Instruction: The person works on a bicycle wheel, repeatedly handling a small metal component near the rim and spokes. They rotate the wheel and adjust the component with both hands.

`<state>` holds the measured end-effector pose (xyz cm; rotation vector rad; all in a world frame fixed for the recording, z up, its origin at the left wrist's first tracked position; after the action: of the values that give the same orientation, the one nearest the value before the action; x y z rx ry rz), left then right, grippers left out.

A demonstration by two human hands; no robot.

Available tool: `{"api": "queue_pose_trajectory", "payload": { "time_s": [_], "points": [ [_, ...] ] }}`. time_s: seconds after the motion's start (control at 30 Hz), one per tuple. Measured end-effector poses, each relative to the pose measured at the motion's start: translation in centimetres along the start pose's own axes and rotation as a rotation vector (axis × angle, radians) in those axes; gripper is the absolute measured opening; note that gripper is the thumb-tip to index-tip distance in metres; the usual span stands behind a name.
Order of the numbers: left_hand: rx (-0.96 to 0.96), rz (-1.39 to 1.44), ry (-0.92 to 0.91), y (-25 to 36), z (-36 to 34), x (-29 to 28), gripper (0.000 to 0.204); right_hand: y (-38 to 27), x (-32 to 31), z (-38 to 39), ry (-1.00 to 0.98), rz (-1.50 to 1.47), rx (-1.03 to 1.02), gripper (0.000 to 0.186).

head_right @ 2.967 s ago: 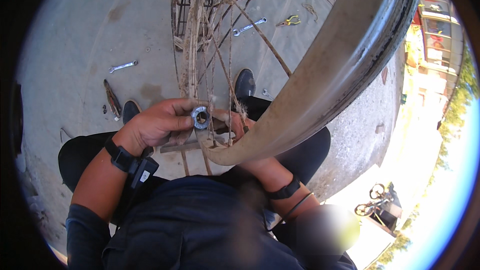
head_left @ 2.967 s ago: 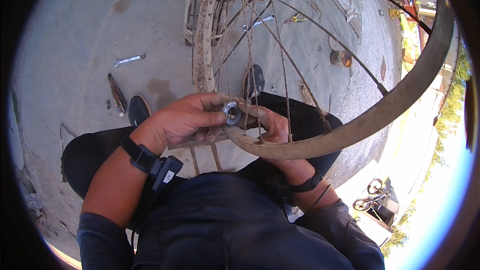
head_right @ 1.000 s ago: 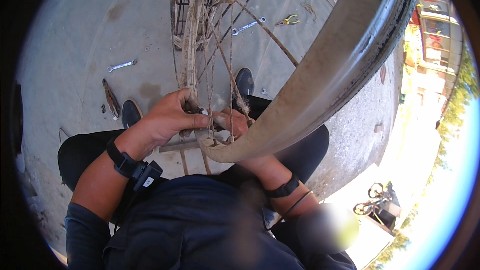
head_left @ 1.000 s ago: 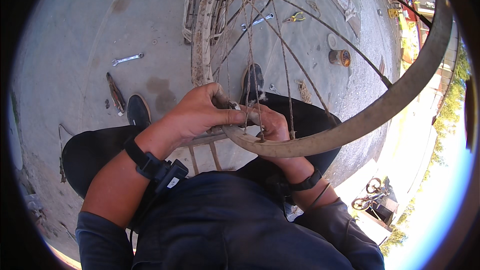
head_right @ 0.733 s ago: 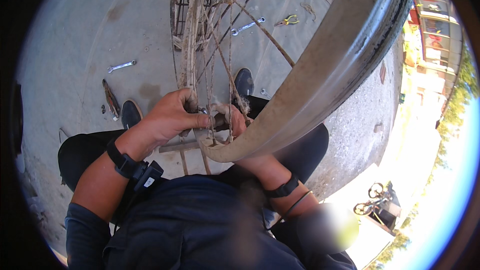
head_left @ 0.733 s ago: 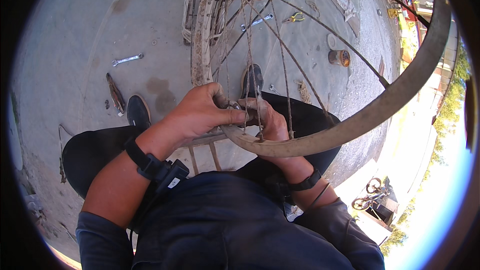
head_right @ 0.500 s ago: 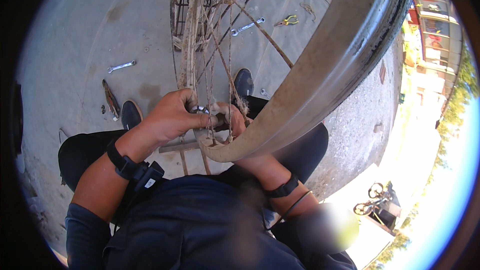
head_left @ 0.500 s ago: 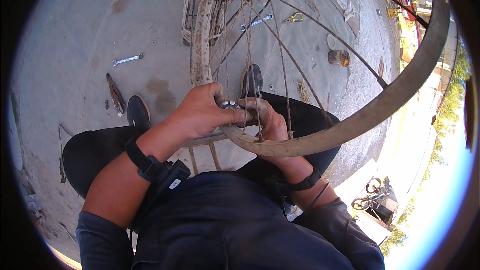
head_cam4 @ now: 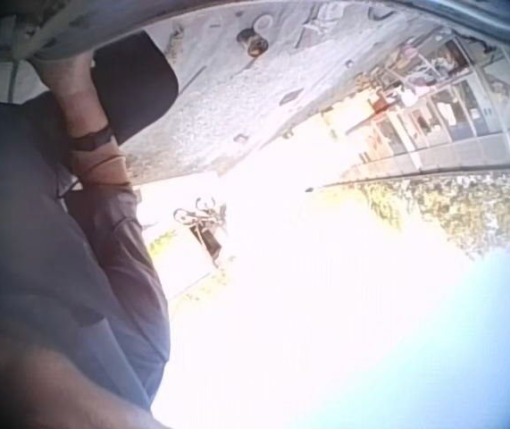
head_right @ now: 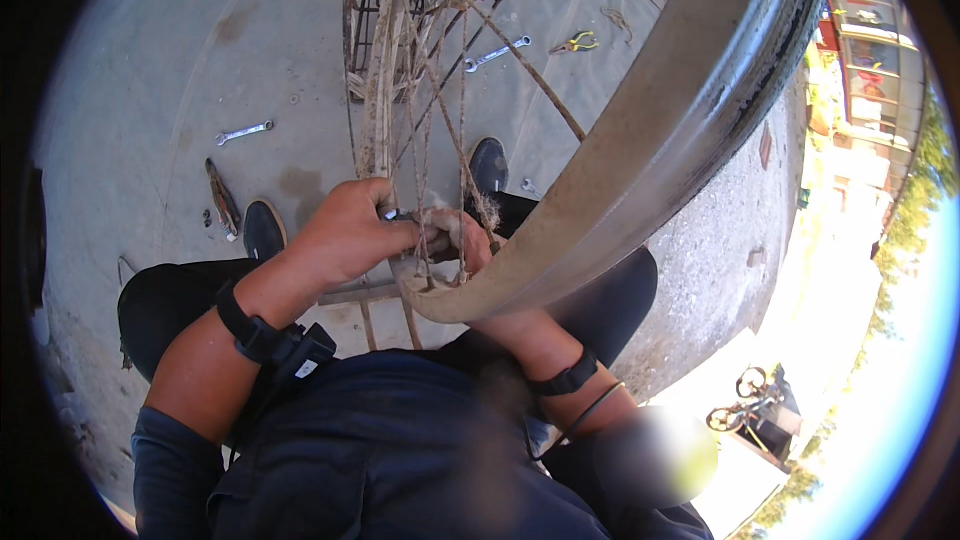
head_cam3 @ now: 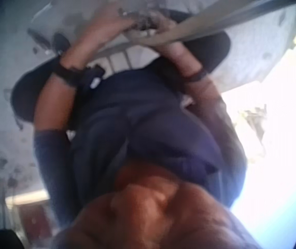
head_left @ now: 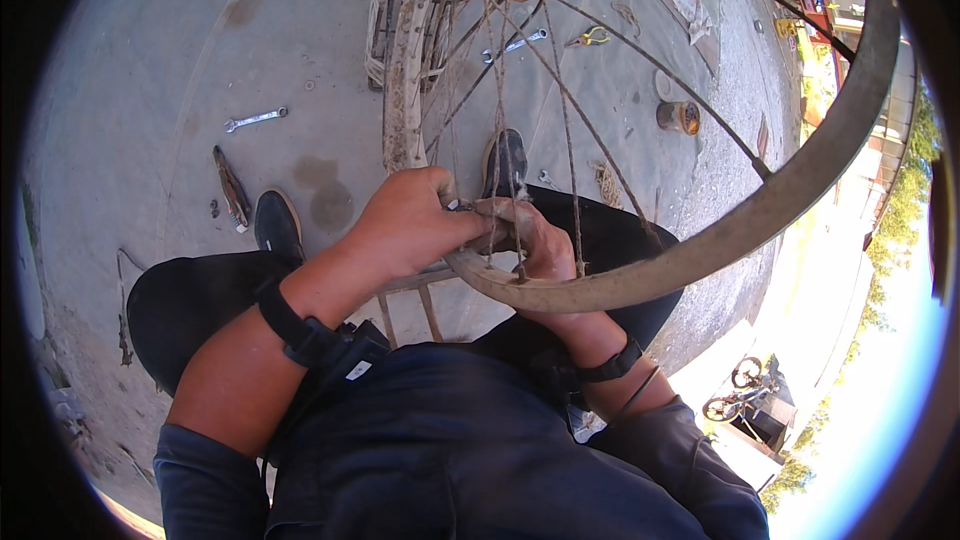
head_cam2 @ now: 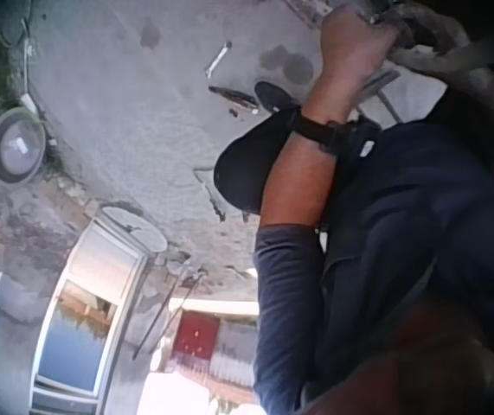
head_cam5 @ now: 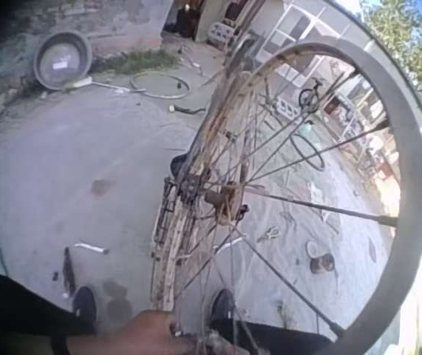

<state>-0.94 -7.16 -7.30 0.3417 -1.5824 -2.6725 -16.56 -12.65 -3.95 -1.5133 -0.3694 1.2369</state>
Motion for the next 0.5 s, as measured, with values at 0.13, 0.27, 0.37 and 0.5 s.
{"api": "queue_pose_trajectory", "payload": {
  "time_s": [0.13, 0.27, 0.37, 0.5],
  "points": [
    [0.022, -0.021, 0.043, -0.2, -0.2, 0.2, 0.047, -0.2, -0.1, 0.0, -0.005, -0.013, -0.003, 0.060],
    [0.008, -0.037, 0.017, 0.1, -0.2, 0.2, 0.046, -0.8, 0.0, -0.6, 0.012, -0.044, -0.050, 0.061],
    [0.017, -0.015, 0.007, -0.3, -0.3, 0.4, 0.047, -1.9, 0.1, -0.6, 0.047, 0.015, -0.107, 0.062],
    [0.032, 0.059, -0.029, -0.5, -0.6, 0.4, 0.046, -2.1, 0.0, -0.8, 0.001, 0.077, -0.125, 0.063]
  ]
}}
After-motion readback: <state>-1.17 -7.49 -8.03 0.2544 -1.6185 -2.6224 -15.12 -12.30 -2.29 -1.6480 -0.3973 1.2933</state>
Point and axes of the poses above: each hand's wrist, its own z-axis away from the middle knuckle, its own x-axis out of the palm, y = z × x, the point moved 8 cm from there along -z, towards the middle knuckle
